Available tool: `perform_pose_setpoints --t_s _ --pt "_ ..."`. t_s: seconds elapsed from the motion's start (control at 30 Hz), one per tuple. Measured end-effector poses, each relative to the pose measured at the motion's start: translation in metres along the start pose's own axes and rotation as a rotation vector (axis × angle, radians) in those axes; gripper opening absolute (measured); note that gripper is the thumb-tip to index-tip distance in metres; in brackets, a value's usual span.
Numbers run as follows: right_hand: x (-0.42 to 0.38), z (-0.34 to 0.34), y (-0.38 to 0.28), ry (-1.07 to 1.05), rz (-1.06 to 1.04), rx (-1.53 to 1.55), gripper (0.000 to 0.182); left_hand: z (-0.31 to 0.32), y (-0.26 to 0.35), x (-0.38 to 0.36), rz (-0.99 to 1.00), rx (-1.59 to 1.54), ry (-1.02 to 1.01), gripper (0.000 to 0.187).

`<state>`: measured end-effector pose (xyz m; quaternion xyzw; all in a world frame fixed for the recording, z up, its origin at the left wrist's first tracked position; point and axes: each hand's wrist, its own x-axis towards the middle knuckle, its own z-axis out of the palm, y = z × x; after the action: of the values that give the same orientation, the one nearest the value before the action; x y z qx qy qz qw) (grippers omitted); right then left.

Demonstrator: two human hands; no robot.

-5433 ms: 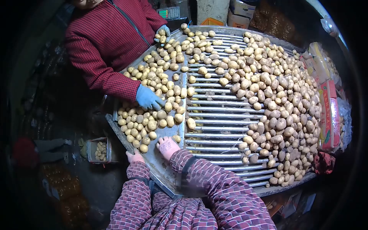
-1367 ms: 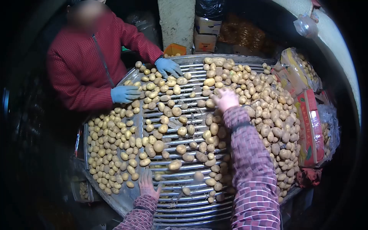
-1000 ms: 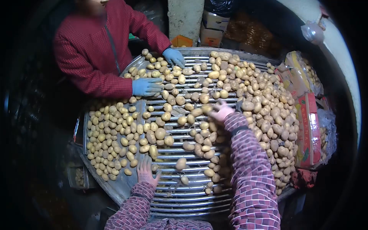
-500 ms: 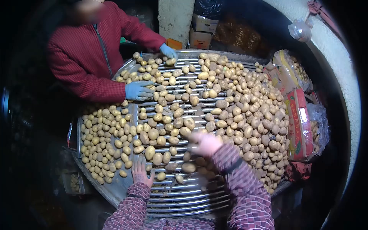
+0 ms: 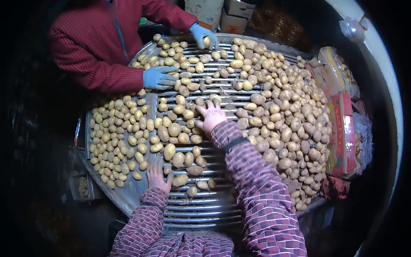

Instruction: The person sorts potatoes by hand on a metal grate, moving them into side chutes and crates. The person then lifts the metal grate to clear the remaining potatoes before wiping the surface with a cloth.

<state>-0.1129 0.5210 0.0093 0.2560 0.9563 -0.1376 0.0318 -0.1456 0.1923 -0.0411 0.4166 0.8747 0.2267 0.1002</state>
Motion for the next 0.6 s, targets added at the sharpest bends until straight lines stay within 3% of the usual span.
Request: perform_pose_setpoints --t_s 0.03,0.07,0.17,0.33,0.37,0.4,0.47,0.5,0.53,0.6 --pt "-0.027 -0.008 -0.012 0.01 0.012 -0.108 0.06 0.0 0.0 0.0 -0.005 0.0 -0.007 0.078" --pt "-0.052 -0.013 -0.021 -0.123 0.106 -0.016 0.063 -0.001 0.001 0.0 -0.01 -0.001 -0.006 0.078" --pt "-0.117 0.0 -0.03 0.039 -0.077 -0.213 0.065 -0.003 0.002 -0.002 0.002 -0.009 0.017 0.074" --pt "-0.181 -0.038 -0.041 -0.32 -0.175 0.021 0.054 0.001 0.0 -0.002 0.007 -0.008 0.033 0.073" --pt "-0.172 -0.065 -0.034 -0.384 -0.003 0.183 0.046 0.002 -0.002 -0.002 0.008 -0.013 0.036 0.073" --pt "-0.16 -0.069 -0.021 -0.074 0.033 0.125 0.041 0.004 -0.003 -0.005 0.011 -0.013 0.032 0.072" --pt "-0.117 -0.091 0.025 0.076 0.095 -0.106 0.037 0.006 -0.005 -0.005 0.017 -0.022 0.036 0.07" --pt "-0.09 -0.08 0.058 0.271 0.146 -0.141 0.043 0.007 -0.006 -0.005 0.019 -0.023 0.028 0.069" --pt "-0.064 -0.072 0.091 0.324 0.152 -0.129 0.054 0.007 -0.008 -0.004 0.02 -0.023 0.023 0.068" --pt "-0.029 -0.09 0.106 0.072 0.441 -0.1 0.065 0.007 -0.009 -0.003 0.019 -0.034 0.018 0.066"
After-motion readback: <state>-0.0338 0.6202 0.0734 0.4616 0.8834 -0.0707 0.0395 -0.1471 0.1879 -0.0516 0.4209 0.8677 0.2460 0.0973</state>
